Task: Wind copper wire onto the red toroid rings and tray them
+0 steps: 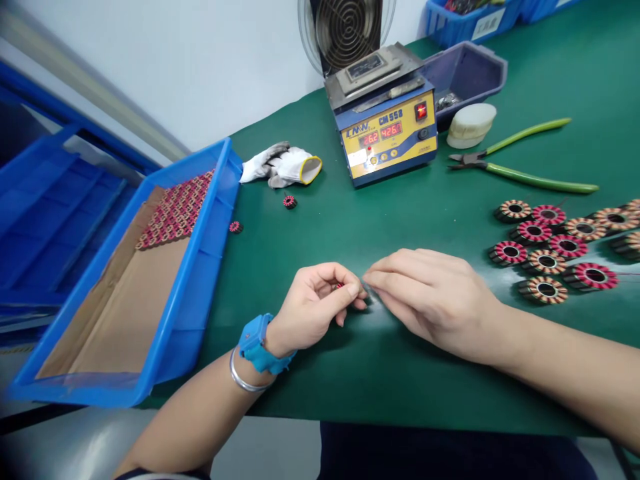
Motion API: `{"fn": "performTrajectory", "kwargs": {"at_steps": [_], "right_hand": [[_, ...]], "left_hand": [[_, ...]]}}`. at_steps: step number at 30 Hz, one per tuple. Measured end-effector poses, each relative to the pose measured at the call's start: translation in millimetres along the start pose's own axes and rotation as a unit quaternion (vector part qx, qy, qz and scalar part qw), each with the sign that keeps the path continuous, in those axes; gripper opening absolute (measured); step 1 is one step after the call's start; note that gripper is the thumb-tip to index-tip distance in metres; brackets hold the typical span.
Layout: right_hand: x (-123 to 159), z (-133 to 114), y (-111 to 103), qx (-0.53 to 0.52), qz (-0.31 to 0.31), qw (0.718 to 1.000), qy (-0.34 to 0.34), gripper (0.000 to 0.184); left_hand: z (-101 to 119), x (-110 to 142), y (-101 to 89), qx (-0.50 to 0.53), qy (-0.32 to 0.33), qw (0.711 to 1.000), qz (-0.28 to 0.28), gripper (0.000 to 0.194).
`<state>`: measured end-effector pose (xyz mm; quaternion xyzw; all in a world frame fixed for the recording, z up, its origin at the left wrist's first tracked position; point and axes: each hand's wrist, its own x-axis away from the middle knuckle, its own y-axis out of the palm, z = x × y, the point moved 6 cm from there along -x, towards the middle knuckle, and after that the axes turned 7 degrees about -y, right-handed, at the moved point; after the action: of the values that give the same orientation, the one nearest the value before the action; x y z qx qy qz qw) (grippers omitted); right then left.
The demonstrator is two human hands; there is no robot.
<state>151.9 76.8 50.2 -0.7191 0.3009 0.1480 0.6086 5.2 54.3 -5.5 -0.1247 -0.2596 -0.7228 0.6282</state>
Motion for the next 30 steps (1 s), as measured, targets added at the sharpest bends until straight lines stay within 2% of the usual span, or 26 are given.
{"fn": "performTrajectory", "kwargs": {"at_steps": [4, 9, 16, 22, 30], "right_hand": [[-0.1, -1.2, 1.7, -0.009, -0.02, 1.0, -0.016, 0.017], [-0.3, -3.3, 4.0, -0.008, -0.045, 0.999, -0.026, 0.01], [-0.1, -6.1, 4.8, -0.023, -0.049, 0.998, -0.025, 0.008], [2.7, -3.4, 3.1, -0.027, -0.053, 0.998, -0.028, 0.013], [0.9, -2.6, -0.2, -0.036, -0.039, 0.998, -0.033, 0.016]], "left_hand": [[1.0, 0.6, 2.8, 0.0, 0.004, 1.0, -0.023, 0.014], [-1.0, -0.7, 3.4, -0.009, -0.002, 0.999, -0.041, 0.014], [-2.3, -0.9, 5.1, -0.02, -0.007, 0.997, -0.074, 0.01], [-0.9, -1.0, 3.8, -0.023, -0.01, 0.997, -0.069, 0.01], [6.3, 5.8, 4.4, -0.039, 0.048, 0.997, -0.037, 0.01]]}}
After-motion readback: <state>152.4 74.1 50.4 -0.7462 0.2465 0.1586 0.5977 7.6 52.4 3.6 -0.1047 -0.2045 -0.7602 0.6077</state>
